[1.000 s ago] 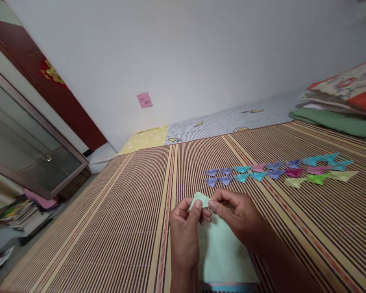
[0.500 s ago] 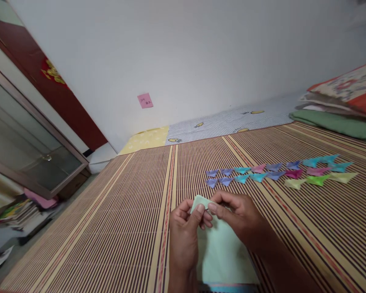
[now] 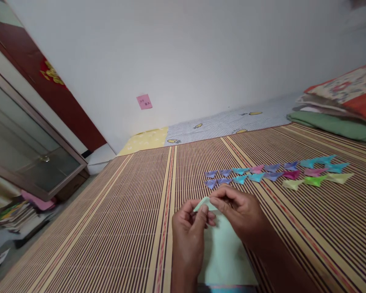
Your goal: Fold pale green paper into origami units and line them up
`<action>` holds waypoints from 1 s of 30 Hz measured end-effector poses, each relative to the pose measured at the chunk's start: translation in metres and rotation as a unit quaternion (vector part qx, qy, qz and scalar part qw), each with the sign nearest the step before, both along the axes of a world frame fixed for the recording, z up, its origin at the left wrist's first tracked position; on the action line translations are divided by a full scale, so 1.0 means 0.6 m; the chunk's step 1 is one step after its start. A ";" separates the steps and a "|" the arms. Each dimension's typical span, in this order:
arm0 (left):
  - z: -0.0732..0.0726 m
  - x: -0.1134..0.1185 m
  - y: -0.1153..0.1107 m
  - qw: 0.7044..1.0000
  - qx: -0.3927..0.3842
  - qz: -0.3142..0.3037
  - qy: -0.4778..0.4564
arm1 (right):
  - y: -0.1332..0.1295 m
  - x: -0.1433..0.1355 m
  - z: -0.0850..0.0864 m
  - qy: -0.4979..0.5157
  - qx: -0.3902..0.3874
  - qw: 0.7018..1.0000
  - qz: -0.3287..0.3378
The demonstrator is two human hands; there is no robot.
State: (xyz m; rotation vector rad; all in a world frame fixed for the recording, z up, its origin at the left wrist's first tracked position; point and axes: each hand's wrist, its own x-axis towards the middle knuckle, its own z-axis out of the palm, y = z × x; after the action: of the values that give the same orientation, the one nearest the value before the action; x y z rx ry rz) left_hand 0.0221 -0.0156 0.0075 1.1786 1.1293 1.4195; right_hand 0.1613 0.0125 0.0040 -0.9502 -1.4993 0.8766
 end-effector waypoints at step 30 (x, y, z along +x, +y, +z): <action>0.001 0.004 -0.016 0.981 0.081 0.114 0.136 | -0.014 -0.006 0.020 -0.023 0.008 0.999 0.027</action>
State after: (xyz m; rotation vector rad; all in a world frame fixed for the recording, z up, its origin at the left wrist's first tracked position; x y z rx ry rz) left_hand 0.0242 -0.0250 0.0082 1.4275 1.3953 1.5816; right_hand 0.1575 0.0039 0.0162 -0.9280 -1.5747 0.8858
